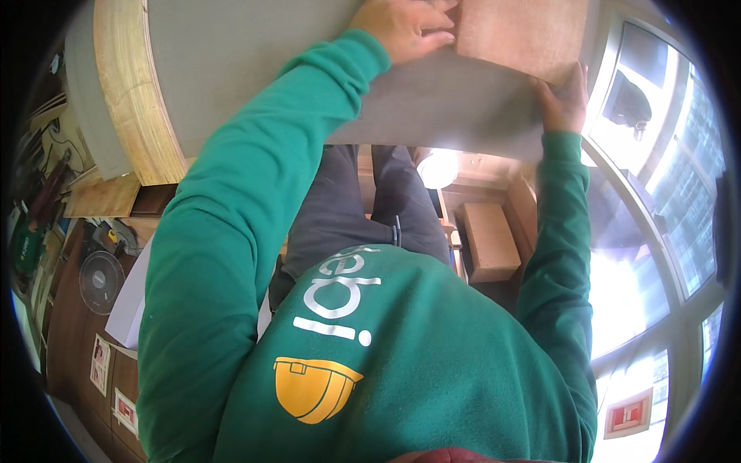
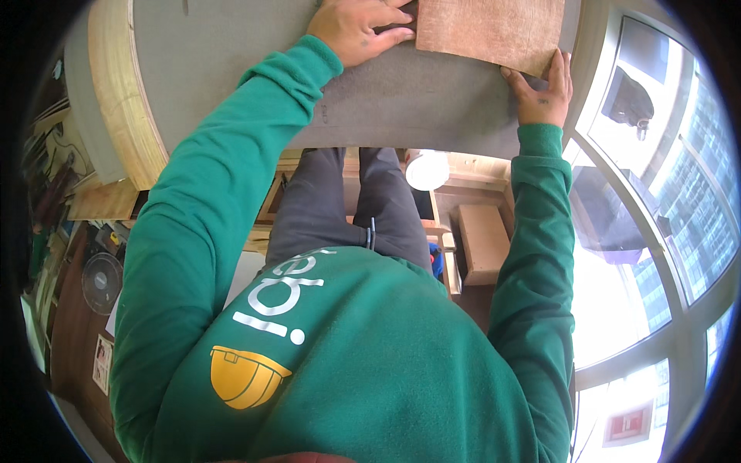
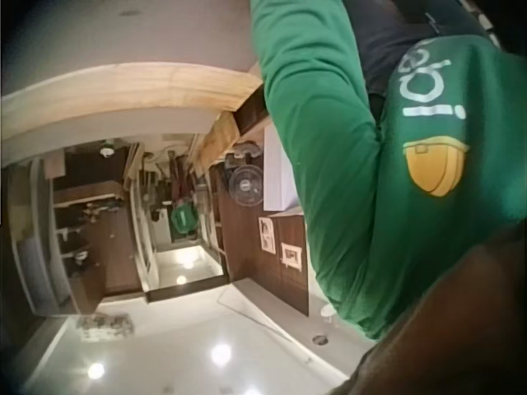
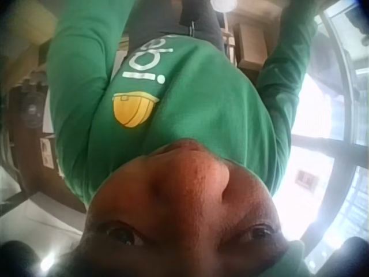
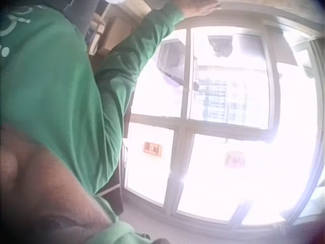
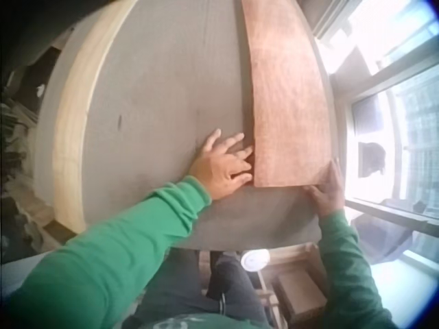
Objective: The person places a wooden board onto a work surface and then uses a blade to score a line across the board's surface.
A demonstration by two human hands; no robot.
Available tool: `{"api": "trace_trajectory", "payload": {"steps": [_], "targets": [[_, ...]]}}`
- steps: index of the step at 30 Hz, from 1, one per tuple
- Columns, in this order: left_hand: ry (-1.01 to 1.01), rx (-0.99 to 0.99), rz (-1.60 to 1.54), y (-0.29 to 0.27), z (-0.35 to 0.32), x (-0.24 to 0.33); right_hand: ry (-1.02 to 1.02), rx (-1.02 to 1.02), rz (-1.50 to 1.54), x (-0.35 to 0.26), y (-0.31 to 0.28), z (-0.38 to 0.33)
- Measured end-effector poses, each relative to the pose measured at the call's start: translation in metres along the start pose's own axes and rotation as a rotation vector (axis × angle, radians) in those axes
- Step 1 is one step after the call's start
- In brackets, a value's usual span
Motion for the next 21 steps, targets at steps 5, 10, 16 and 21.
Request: {"api": "trace_trajectory", "payload": {"steps": [5, 10, 16, 21], "targets": [[-0.021, -0.029, -0.011, 0.0005, 0.0001, -0.0003, 0.007, -0.010, 0.007, 0.0023, 0.0001, 0.0022], [-0.011, -0.012, 0.000, 0.0009, -0.0002, -0.0007, 0.009, -0.011, -0.009, 0.0016, 0.0004, 0.0030], [-0.006, -0.012, -0.007, -0.0007, -0.0008, 0.0011, 0.020, -0.005, -0.011, 0.0003, -0.0013, 0.0016], [-0.001, -0.010, -0.003, -0.0005, -0.0021, 0.0020, 0.022, -0.009, -0.022, 0.0001, -0.0014, 0.0006]]}}
Point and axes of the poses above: each hand's wrist, its own z-axis towards the middle knuckle, its own y-axis out of the palm, x = y × z, the point moved 10 cm from there along z, towards the middle knuckle, and after that the axes turned 3 degrees about y, right-handed, at the moved point
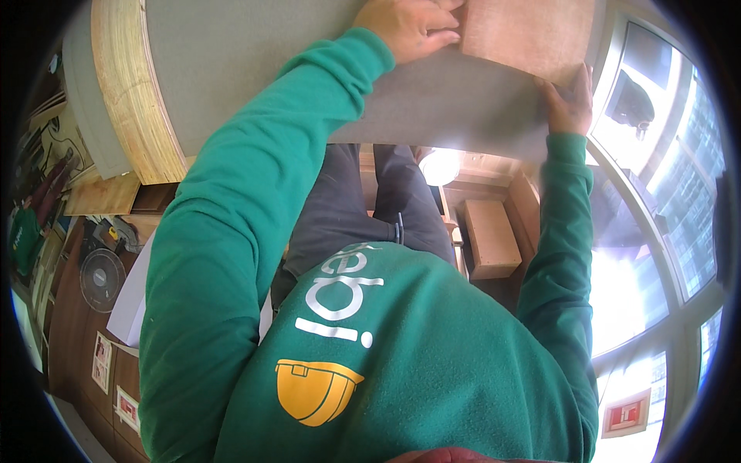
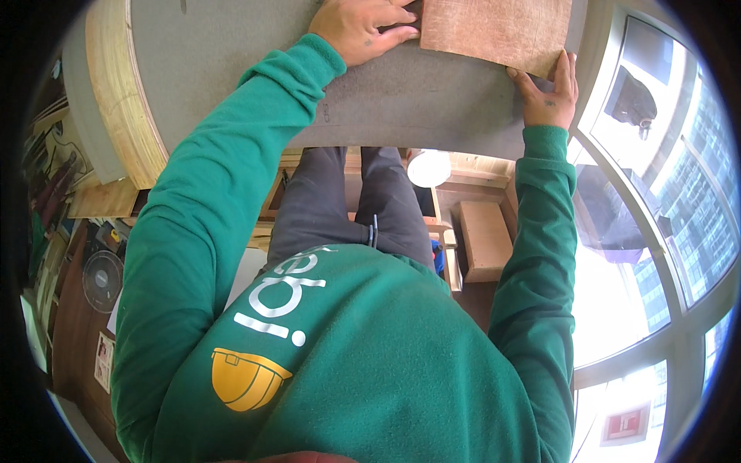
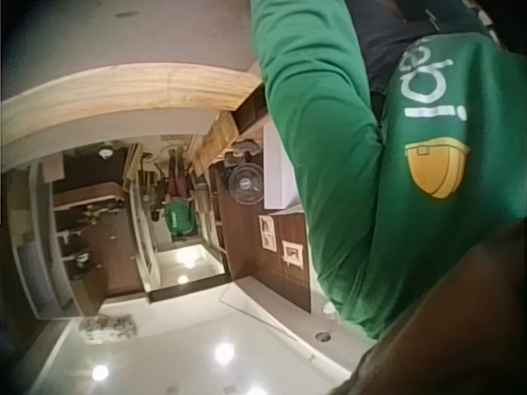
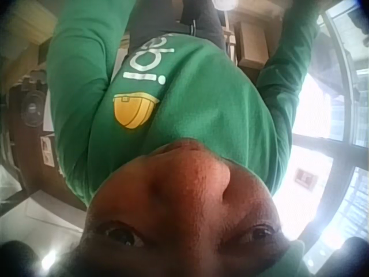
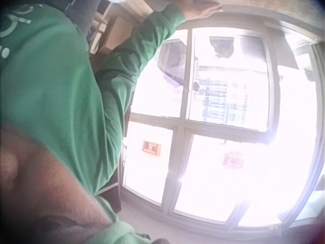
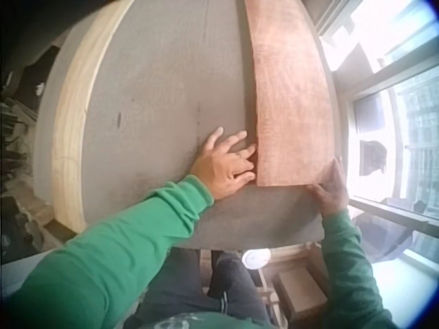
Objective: The person places a wooden board onto a work surface and then uses a blade to score a line across the board's surface.
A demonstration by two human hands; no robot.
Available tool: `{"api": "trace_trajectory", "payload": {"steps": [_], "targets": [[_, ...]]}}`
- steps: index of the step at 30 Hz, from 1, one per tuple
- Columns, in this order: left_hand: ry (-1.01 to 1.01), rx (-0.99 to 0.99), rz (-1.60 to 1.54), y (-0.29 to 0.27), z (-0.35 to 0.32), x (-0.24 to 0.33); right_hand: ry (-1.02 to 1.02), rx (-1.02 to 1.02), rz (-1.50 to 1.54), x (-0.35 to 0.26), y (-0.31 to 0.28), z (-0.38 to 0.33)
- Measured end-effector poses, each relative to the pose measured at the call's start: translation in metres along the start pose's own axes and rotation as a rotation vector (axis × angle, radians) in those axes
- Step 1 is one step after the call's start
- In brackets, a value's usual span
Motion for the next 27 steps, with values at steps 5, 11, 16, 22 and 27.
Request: {"api": "trace_trajectory", "payload": {"steps": [5, 11, 16, 22, 27], "targets": [[-0.011, -0.021, -0.009, 0.006, 0.002, -0.004, 0.014, -0.005, 0.030, 0.003, 0.003, 0.000], [0.003, -0.006, 0.043, 0.000, 0.006, -0.006, -0.019, 0.001, -0.027, -0.004, -0.002, 0.009], [0.061, 0.080, 0.179, 0.005, -0.004, -0.011, -0.091, -0.001, 0.069, 0.003, 0.021, 0.003], [0.065, 0.111, -0.068, -0.012, 0.010, 0.019, 0.111, -0.043, -0.028, 0.006, -0.035, -0.021], [-0.063, 0.064, -0.076, -0.031, -0.008, -0.003, 0.136, -0.065, -0.084, 0.013, -0.046, -0.078]]}}
Point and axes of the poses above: each hand's wrist, its own z-axis towards the middle knuckle, its own y-axis out of the palm, x = y × z, the point moved 10 cm from there along z, towards the middle knuckle, and after that the axes turned 3 degrees about y, right-handed, at the moved point
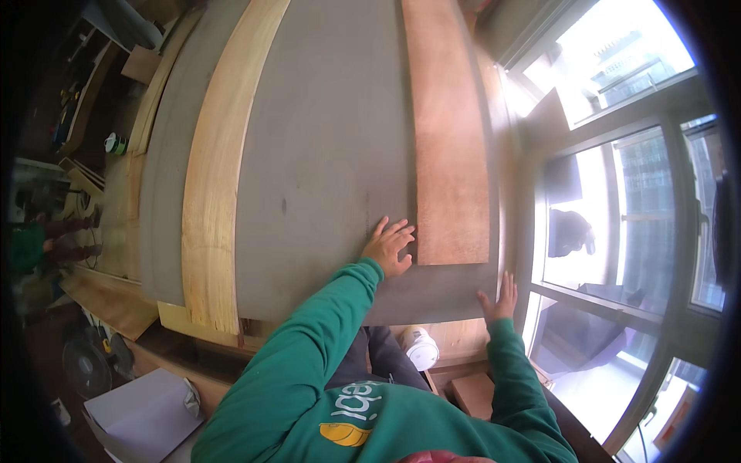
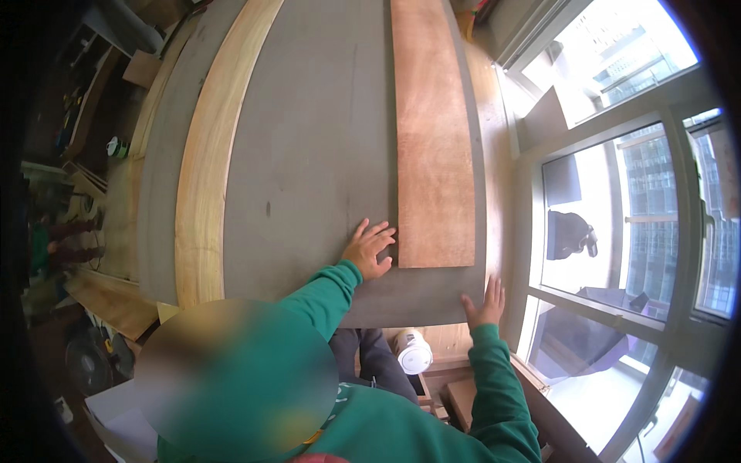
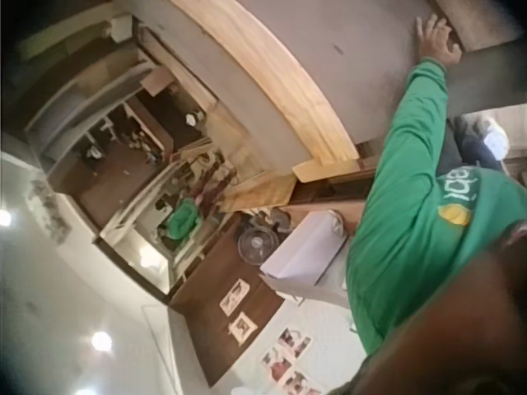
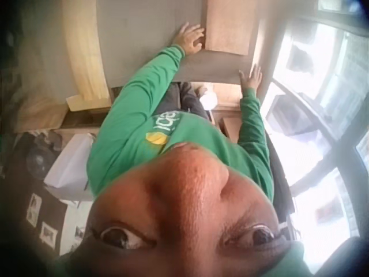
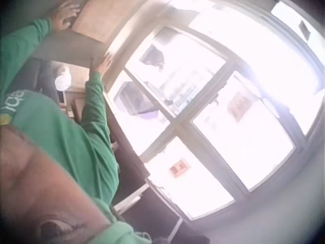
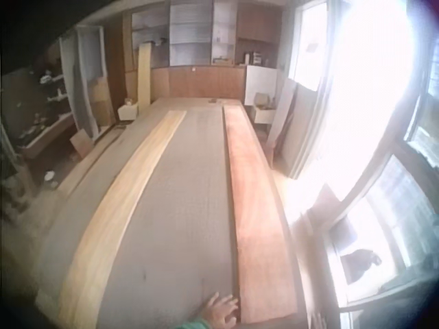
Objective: The person places a wooden board onto a work surface and then uses a blade to score a line across the board's surface.
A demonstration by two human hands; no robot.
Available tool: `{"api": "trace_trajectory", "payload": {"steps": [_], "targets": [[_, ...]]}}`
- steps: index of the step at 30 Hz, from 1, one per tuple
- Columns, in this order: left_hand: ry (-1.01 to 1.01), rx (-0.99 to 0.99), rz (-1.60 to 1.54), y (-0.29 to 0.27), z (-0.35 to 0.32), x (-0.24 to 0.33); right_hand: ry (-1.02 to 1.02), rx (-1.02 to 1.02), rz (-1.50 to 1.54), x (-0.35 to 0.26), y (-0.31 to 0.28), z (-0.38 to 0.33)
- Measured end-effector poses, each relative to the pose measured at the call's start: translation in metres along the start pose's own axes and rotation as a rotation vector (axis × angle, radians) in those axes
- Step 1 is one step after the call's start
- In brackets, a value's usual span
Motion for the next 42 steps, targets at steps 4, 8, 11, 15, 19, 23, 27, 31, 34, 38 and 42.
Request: {"api": "trace_trajectory", "payload": {"steps": [4, 8, 11, 15, 19, 23, 27, 31, 34, 38, 42], "targets": [[0.026, -0.020, -0.072, -0.003, 0.005, 0.014, 0.146, -0.272, -0.038, 0.065, -0.010, -0.111], [0.060, -0.034, -0.131, -0.036, -0.037, 0.061, 0.529, -0.787, 0.135, 0.121, 0.016, -0.260], [-0.049, -0.233, -0.386, -0.040, -0.115, 0.077, 0.525, -0.879, 0.053, 0.125, 0.022, -0.330], [-0.449, -0.668, -0.982, -0.046, -0.239, 0.125, 0.763, -0.776, 0.216, 0.066, -0.021, -0.340], [-0.325, -0.814, -1.254, -0.128, -0.233, 0.199, 0.765, -0.392, 0.193, 0.111, -0.034, -0.310], [-0.483, -0.762, -1.454, -0.143, -0.196, 0.166, 0.636, -0.256, 0.354, 0.117, -0.053, -0.248], [-0.126, -0.445, -0.669, -0.144, -0.121, 0.159, 0.622, -0.295, 0.426, 0.127, -0.064, -0.197], [-0.213, -0.356, -0.677, -0.113, -0.064, 0.191, 0.613, -0.343, 0.407, 0.158, -0.059, -0.159], [-0.186, -0.310, -0.650, -0.073, -0.032, 0.212, 0.579, -0.386, 0.401, 0.193, -0.052, -0.129], [-0.307, -0.209, -0.623, -0.002, -0.013, 0.207, 0.513, -0.543, 0.397, 0.228, -0.038, -0.041], [-0.612, 0.079, -0.681, 0.054, -0.011, 0.195, 0.050, -0.630, -0.251, 0.299, -0.023, 0.093]]}}
Point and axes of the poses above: each hand's wrist, its own z-axis towards the middle knuckle, its own y-axis out of the palm, x = y × z, the point moved 10 cm from there along z, towards the middle knuckle, and after that the axes turned 3 degrees about y, right-handed, at the moved point
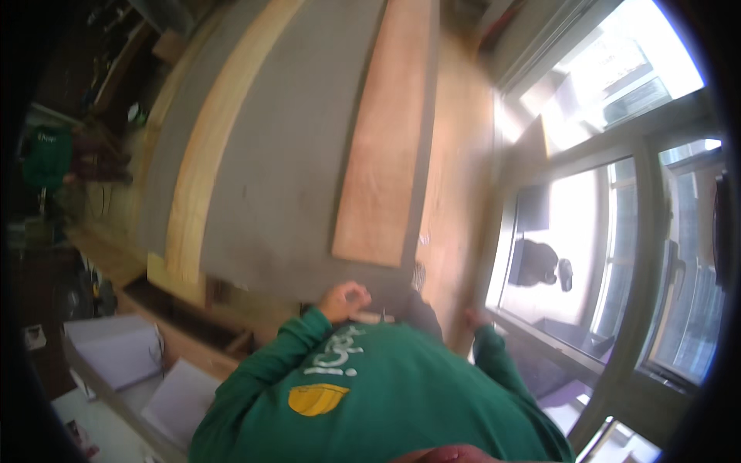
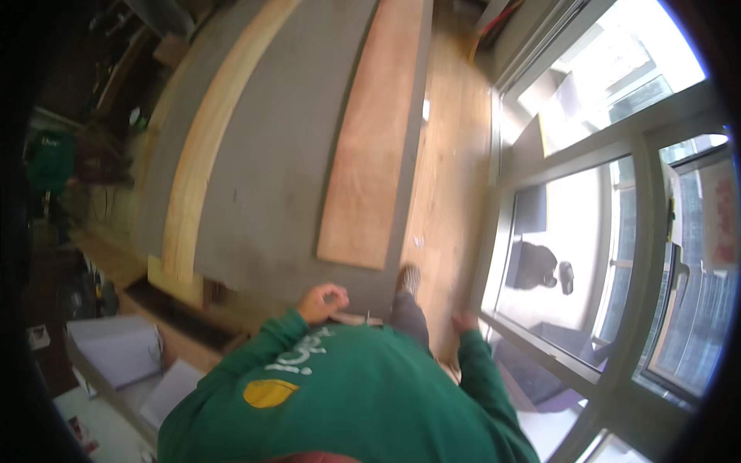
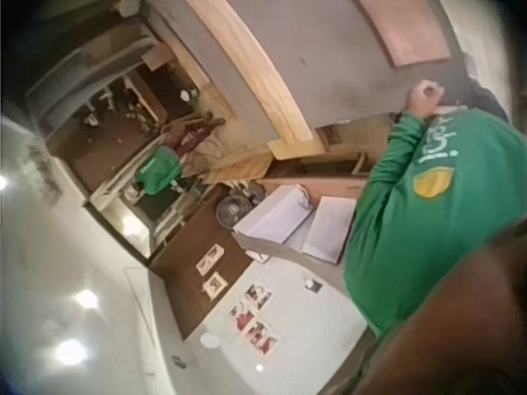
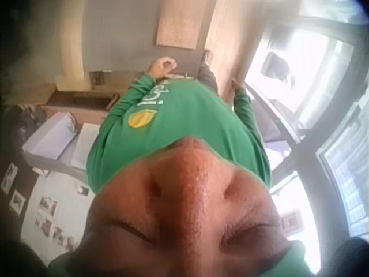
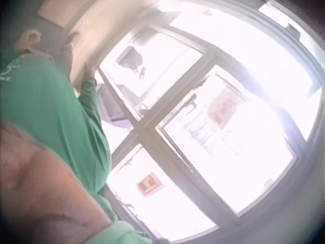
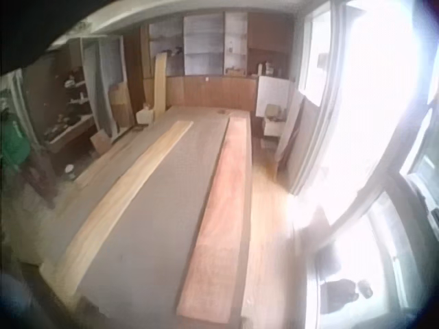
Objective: The person places a wooden board onto a work surface and then uses a blade to score a line across the board's surface.
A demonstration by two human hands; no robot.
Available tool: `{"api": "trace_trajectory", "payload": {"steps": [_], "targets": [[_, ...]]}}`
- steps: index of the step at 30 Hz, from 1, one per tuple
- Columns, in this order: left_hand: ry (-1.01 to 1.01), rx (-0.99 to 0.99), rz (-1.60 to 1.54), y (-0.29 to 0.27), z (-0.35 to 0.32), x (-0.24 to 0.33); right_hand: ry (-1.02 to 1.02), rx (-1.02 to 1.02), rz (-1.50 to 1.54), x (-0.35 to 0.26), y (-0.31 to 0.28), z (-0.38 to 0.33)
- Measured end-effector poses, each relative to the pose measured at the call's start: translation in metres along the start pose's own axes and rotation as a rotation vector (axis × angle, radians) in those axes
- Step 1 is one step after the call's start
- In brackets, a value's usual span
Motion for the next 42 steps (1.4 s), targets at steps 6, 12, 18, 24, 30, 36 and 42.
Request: {"api": "trace_trajectory", "payload": {"steps": [6, 12, 18, 24, 30, 36, 42], "targets": [[-0.169, 0.056, 0.080, 0.034, -0.039, 0.050, 0.258, -0.321, 0.624, 0.046, -0.029, 0.093], [-0.200, 0.055, -0.015, 0.053, -0.046, 0.067, 0.066, -0.383, 0.265, 0.014, -0.067, 0.094], [-0.144, 0.255, -0.074, 0.033, -0.031, 0.025, -0.090, -0.171, 0.088, -0.075, -0.151, 0.074], [-0.211, 0.100, 0.311, 0.033, 0.026, 0.034, -0.139, -0.219, 0.046, -0.070, -0.205, 0.116], [-0.259, 0.326, 0.182, 0.043, 0.076, 0.068, -0.556, -0.228, -0.508, -0.078, -0.235, 0.242], [-0.160, 0.271, 0.152, 0.156, 0.204, 0.158, -0.158, -0.416, 0.151, -0.003, -0.257, 0.381], [-0.205, 0.189, -0.382, 0.200, 0.311, 0.239, 0.048, -0.679, 0.165, 0.047, -0.270, 0.434]]}}
Point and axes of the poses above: each hand's wrist, its own z-axis towards the middle knuckle, its own y-axis out of the palm, x = y × z, the point moved 10 cm from there along z, towards the middle knuckle, and after that the axes turned 3 degrees about y, right-handed, at the moved point
